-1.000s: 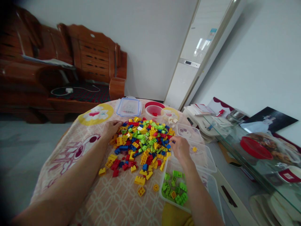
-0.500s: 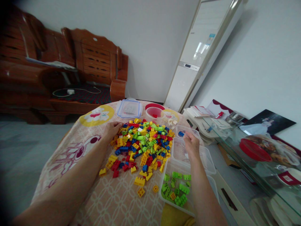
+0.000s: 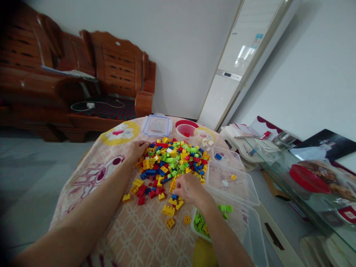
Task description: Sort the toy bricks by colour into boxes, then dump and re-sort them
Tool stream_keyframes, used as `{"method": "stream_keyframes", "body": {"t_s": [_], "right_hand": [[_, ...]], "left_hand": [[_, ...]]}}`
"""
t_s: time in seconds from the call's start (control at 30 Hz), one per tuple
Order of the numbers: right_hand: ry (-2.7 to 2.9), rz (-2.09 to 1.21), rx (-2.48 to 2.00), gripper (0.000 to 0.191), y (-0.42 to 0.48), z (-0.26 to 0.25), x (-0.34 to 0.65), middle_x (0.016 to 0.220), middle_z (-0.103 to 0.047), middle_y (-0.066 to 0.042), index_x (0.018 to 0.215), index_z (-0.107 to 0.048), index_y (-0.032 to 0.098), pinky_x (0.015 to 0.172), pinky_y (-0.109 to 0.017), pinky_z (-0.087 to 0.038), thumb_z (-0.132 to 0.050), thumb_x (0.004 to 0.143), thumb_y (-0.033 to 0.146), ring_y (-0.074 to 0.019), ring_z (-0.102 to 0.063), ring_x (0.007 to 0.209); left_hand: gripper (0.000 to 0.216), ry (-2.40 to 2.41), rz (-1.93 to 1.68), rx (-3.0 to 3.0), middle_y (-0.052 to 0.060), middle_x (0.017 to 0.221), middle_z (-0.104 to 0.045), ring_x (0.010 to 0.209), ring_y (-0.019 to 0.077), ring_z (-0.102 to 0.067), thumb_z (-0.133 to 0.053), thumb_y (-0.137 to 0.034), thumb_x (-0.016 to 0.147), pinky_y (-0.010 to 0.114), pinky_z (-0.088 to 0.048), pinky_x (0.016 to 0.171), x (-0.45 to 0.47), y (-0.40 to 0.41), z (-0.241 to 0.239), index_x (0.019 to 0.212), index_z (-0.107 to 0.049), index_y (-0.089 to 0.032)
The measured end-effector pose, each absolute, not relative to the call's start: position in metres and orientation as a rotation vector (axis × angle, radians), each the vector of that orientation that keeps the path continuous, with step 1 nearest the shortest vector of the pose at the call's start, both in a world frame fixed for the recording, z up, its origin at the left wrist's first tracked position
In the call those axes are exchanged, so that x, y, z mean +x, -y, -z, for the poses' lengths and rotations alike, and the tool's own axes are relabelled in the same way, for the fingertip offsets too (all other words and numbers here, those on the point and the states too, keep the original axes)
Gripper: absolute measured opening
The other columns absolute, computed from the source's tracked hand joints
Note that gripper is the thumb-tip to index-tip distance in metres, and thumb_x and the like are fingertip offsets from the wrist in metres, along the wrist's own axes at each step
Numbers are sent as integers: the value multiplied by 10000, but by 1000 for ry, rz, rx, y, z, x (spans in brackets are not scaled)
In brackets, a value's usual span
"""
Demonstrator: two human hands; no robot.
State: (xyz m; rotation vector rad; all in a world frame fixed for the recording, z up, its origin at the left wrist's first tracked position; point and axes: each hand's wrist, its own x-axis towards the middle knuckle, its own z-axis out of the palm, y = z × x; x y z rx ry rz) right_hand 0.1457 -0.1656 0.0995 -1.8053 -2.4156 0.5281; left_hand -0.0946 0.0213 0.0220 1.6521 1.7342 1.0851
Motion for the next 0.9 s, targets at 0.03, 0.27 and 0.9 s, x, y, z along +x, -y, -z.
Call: {"method": "stream_keyframes", "body": {"t_s": [0.03, 0.27, 0.9], "right_hand": [[2475, -482, -1835, 103, 167, -96, 142, 717, -712, -14, 734, -737, 196, 605, -221, -361, -715, 759, 293, -147, -645, 710], [2613, -356, -1831, 91, 169, -81, 140, 790, -720, -42, 784, -734, 192, 629, -232, -368, -714, 740, 269, -168, -649, 773], [847, -388, -1542, 601, 120, -92, 279, 803, -704, -40, 1178, -616, 127, 682, -372, -618, -665, 611, 318, -237, -708, 793]], "left_hand": [[384, -1730, -1093, 1656, 50, 808, -747, 777, 192, -644, -499, -392, 805, 236, -425, 626, -95, -21, -21, 939, -765, -149], [388, -1729, -1089, 1637, 45, 823, -748, 768, 188, -643, -495, -413, 808, 240, -421, 622, -96, -24, -16, 948, -758, -164], [356, -1740, -1081, 1666, 58, 845, -753, 791, 196, -651, -510, -371, 807, 242, -443, 664, -97, -27, -15, 935, -769, -164]]}}
